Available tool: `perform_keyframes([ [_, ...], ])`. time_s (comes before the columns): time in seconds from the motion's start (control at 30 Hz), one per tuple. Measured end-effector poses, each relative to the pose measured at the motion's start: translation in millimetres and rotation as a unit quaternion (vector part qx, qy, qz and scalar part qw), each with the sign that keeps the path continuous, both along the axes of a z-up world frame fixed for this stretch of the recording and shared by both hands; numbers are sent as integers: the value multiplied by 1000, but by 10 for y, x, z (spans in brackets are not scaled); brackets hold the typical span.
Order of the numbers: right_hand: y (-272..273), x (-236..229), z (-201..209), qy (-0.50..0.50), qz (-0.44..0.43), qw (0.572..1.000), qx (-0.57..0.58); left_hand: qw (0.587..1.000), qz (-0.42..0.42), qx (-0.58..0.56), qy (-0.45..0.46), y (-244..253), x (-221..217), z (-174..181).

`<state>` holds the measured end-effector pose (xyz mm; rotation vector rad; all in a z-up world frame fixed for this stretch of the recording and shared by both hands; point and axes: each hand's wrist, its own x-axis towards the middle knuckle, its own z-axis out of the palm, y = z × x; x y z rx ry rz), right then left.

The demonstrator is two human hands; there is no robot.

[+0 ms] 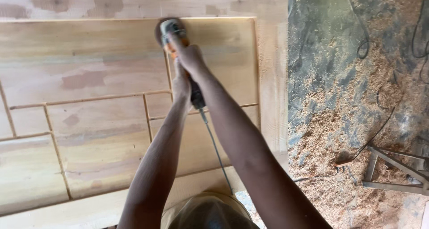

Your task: The person uses an orbital sander to smooth the surface of a large wooden panel with a geometric pattern. The person moves the sander systematically across the panel's surface and edges.

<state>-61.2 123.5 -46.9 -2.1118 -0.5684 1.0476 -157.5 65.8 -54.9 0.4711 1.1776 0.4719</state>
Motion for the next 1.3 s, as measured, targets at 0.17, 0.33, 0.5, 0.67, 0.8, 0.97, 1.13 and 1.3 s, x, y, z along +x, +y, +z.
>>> perform_keyframes([
  [0.17,-31,-44,233,49,36,997,-42,999,28,-9,-14,5,-11,247],
  [0.33,-328,441,487,65,6,998,-27,999,-32,-13,32,-240,528,240],
  [0.5,-716,1042,531,86,-43,994,-53,988,-123,-11,94,-533,1135,25],
  [0.67,-1069,1599,629,76,-84,992,-61,961,-209,165,79,-801,1718,-15],
  [0.8,-1229,1854,633,64,-121,989,-64,978,-197,22,66,-885,1882,152],
  [0.97,-1078,1713,485,55,-118,990,-50,971,-199,45,121,-755,1658,220],
  [1.13,-775,1083,327,96,-98,990,-32,987,-138,41,72,-532,1056,-6],
  [1.3,-460,406,215,65,-54,996,41,995,-65,38,70,-325,392,-21],
])
